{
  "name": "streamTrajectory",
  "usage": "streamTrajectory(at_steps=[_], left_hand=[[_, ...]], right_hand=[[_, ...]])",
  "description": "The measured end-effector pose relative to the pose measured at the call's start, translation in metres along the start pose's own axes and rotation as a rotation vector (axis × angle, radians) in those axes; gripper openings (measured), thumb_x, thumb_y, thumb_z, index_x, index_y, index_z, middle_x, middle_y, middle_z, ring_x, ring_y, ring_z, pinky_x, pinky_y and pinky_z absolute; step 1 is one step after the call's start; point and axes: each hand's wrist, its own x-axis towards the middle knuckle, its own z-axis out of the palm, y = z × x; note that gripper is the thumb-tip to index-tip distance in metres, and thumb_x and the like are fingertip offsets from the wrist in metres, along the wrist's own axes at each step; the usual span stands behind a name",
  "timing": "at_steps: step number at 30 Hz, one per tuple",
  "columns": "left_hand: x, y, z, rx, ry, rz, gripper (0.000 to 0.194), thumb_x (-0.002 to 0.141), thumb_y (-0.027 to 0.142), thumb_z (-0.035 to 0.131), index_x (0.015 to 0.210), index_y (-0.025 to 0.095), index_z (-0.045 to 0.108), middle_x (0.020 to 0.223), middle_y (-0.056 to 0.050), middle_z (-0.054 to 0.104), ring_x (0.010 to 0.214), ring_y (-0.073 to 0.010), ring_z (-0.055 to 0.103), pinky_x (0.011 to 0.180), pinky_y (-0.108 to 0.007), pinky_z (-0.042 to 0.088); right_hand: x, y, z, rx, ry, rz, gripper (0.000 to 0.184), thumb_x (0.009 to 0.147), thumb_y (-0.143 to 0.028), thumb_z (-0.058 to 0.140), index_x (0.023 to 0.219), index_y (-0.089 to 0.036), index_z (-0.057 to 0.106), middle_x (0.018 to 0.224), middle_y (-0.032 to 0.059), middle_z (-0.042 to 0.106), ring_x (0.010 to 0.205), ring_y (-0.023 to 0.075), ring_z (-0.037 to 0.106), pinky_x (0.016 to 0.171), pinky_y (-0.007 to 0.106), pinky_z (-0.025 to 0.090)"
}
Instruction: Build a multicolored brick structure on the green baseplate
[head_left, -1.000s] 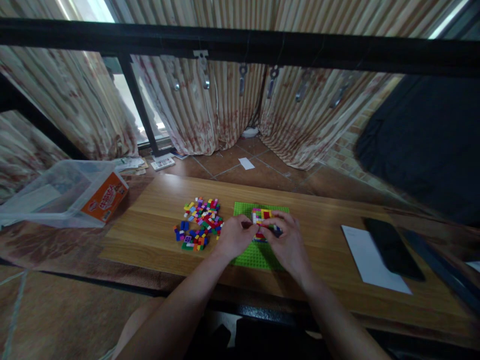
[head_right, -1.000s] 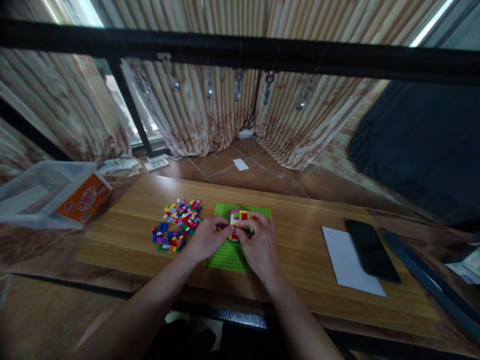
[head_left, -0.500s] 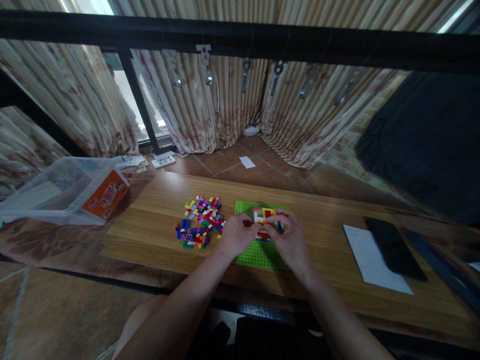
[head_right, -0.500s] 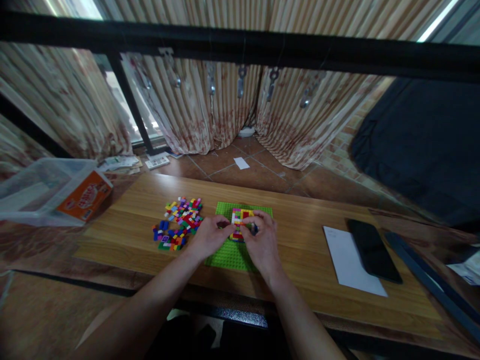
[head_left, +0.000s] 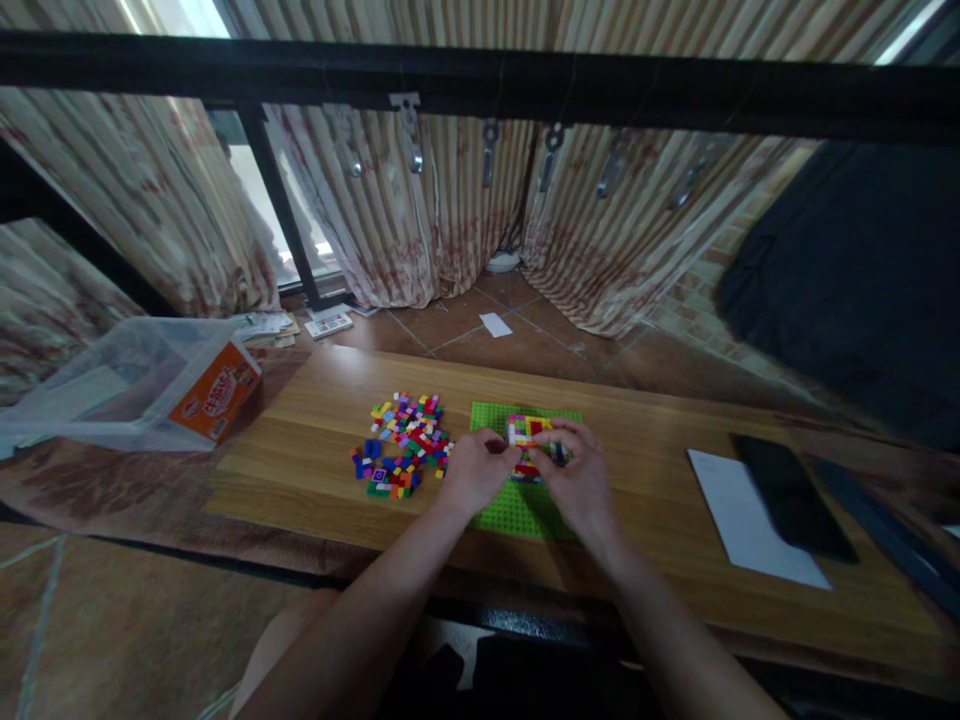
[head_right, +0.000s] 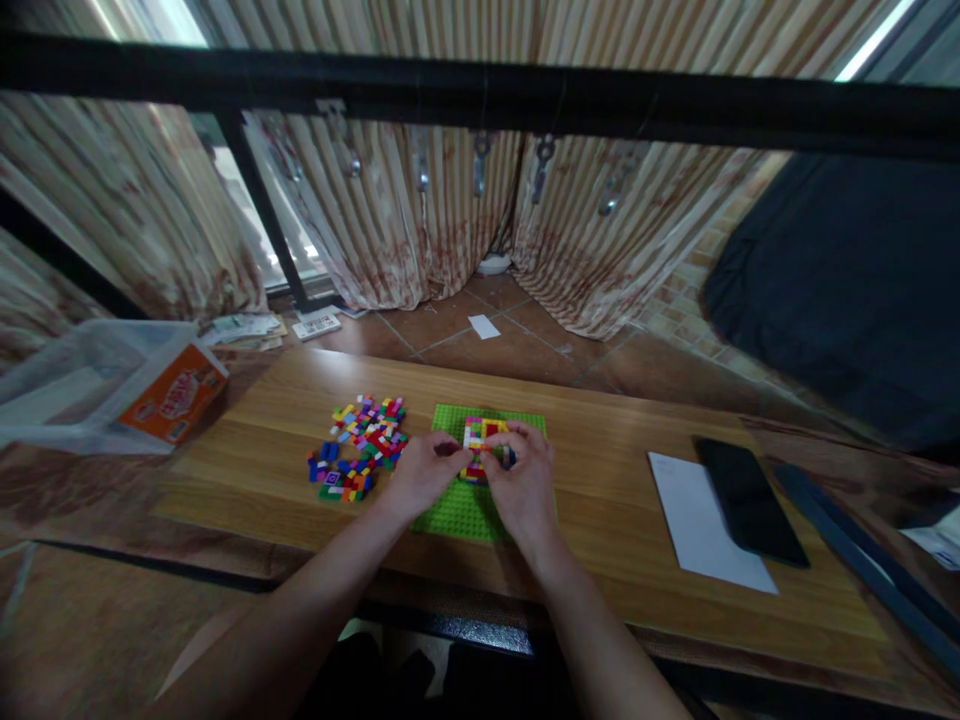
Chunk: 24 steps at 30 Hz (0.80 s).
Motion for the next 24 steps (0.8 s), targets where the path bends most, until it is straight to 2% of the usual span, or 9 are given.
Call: streamTrajectory(at_steps=[3,6,9,12,17,21,24], left_hand=[[-0.002,-0.001,0.0,0.014,0.002,0.036,0.017,0.078,0.029,0.064,0.073,0.015,0.071,0.072,-0.004,0.072,0.069,-0.0167,0.064,0.063,-0.027,0.044],[0.0,-0.002,-0.01,0.0,-0.03,0.094,0.023,0.081,0.034,0.062,0.076,0.014,0.073,0.074,-0.004,0.073,0.069,-0.0169,0.064,0.063,-0.026,0.045],[0.007,-0.006,-0.033,0.003,-0.049,0.159,0.024,0.083,0.031,0.058,0.077,0.014,0.073,0.071,-0.003,0.072,0.066,-0.0153,0.062,0.061,-0.025,0.045],[0.014,-0.019,-0.064,0.057,-0.108,0.205,0.016,0.077,0.021,0.057,0.074,0.015,0.072,0.069,-0.001,0.07,0.066,-0.0138,0.061,0.061,-0.023,0.045],[0.015,-0.047,-0.101,0.148,-0.14,0.179,0.012,0.069,0.014,0.059,0.065,0.017,0.07,0.066,-0.001,0.07,0.066,-0.0153,0.062,0.065,-0.025,0.048],[0.006,-0.052,-0.113,0.221,-0.176,0.161,0.015,0.066,0.011,0.057,0.064,0.018,0.07,0.062,0.0,0.068,0.062,-0.0147,0.06,0.062,-0.025,0.047],[0.0,-0.047,-0.111,0.282,-0.187,0.182,0.017,0.067,0.011,0.057,0.068,0.018,0.073,0.064,0.0,0.069,0.063,-0.0152,0.061,0.062,-0.024,0.047]], right_hand=[[0.0,0.001,-0.001,-0.004,0.001,-0.013,0.011,0.078,-0.034,0.066,0.081,-0.025,0.072,0.114,0.0094,0.063,0.112,0.0302,0.056,0.1,0.052,0.041],[0.001,0.001,-0.003,0.007,0.015,-0.019,0.016,0.081,-0.039,0.065,0.084,-0.025,0.072,0.111,0.009,0.065,0.109,0.0291,0.058,0.099,0.052,0.042],[0.002,0.0,-0.007,0.037,0.033,-0.011,0.017,0.084,-0.041,0.062,0.086,-0.025,0.071,0.107,0.0079,0.068,0.105,0.0278,0.061,0.098,0.051,0.044],[0.003,0.0,-0.011,0.049,0.043,-0.012,0.016,0.085,-0.04,0.062,0.085,-0.026,0.07,0.106,0.0071,0.07,0.104,0.0277,0.062,0.098,0.051,0.044],[0.003,0.0,-0.014,0.082,0.04,-0.005,0.016,0.085,-0.04,0.061,0.084,-0.026,0.069,0.103,0.0065,0.07,0.101,0.0266,0.063,0.097,0.051,0.045],[0.002,-0.003,-0.015,0.093,0.032,-0.001,0.018,0.084,-0.041,0.061,0.083,-0.025,0.07,0.102,0.0071,0.071,0.101,0.0267,0.064,0.097,0.05,0.045],[0.001,-0.003,-0.015,0.106,0.032,0.0,0.018,0.084,-0.04,0.061,0.083,-0.025,0.07,0.101,0.0073,0.071,0.1,0.0267,0.064,0.096,0.049,0.045]])
